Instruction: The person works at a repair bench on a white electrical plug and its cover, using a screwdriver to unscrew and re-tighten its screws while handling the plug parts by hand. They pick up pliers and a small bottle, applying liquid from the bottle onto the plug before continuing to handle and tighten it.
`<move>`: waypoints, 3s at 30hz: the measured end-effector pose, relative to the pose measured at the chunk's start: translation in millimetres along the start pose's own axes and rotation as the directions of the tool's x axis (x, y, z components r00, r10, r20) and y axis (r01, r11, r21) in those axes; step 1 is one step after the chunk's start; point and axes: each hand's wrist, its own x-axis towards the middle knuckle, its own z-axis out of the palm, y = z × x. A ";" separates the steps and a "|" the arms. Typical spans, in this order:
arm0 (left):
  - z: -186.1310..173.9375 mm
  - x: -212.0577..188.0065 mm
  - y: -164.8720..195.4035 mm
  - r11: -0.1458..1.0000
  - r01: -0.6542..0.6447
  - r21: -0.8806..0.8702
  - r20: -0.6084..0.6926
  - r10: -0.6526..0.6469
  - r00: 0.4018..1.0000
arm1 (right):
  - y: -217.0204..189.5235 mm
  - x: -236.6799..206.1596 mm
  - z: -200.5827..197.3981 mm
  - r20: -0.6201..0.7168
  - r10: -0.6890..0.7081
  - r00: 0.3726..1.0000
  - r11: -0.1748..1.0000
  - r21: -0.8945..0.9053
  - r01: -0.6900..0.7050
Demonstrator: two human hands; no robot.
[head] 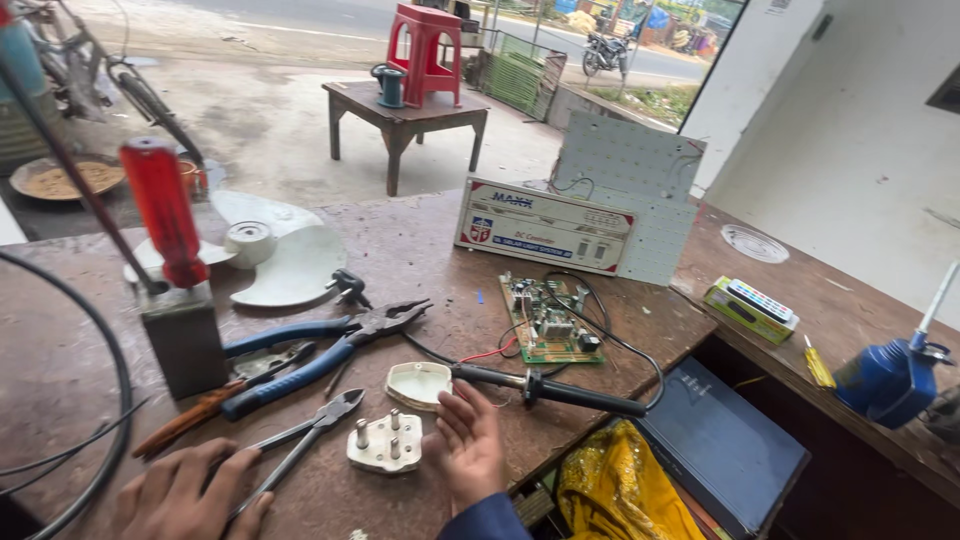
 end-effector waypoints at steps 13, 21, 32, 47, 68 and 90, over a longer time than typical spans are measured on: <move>-79.7 -22.3 81.9 0.839 -0.544 -0.015 -0.784 0.328 0.528 | -85.0 35.4 -216.8 -0.215 0.141 0.966 0.971 0.223 -0.091; -191.9 42.2 272.2 0.482 -0.850 -0.212 -0.627 0.600 0.497 | -227.8 6.2 -269.4 -0.703 0.094 0.705 0.984 0.173 0.041; -164.4 104.7 349.1 0.504 -0.807 -0.309 -0.359 0.724 0.589 | -262.8 -31.0 -330.8 -0.778 -0.002 0.629 0.990 0.086 0.109; -176.6 131.4 351.2 0.612 -0.690 -0.387 -0.290 0.629 0.721 | -218.5 13.5 -418.4 -0.876 0.051 0.480 0.991 0.103 0.082; -99.8 132.6 349.9 0.756 -0.637 -0.152 -0.266 0.589 0.763 | -202.7 60.1 -473.4 -0.885 0.133 0.447 0.980 0.051 -0.190; -136.2 126.1 341.3 0.753 -0.641 -0.146 -0.270 0.593 0.759 | -162.9 86.6 -524.2 -0.763 -0.015 0.646 0.998 0.033 0.062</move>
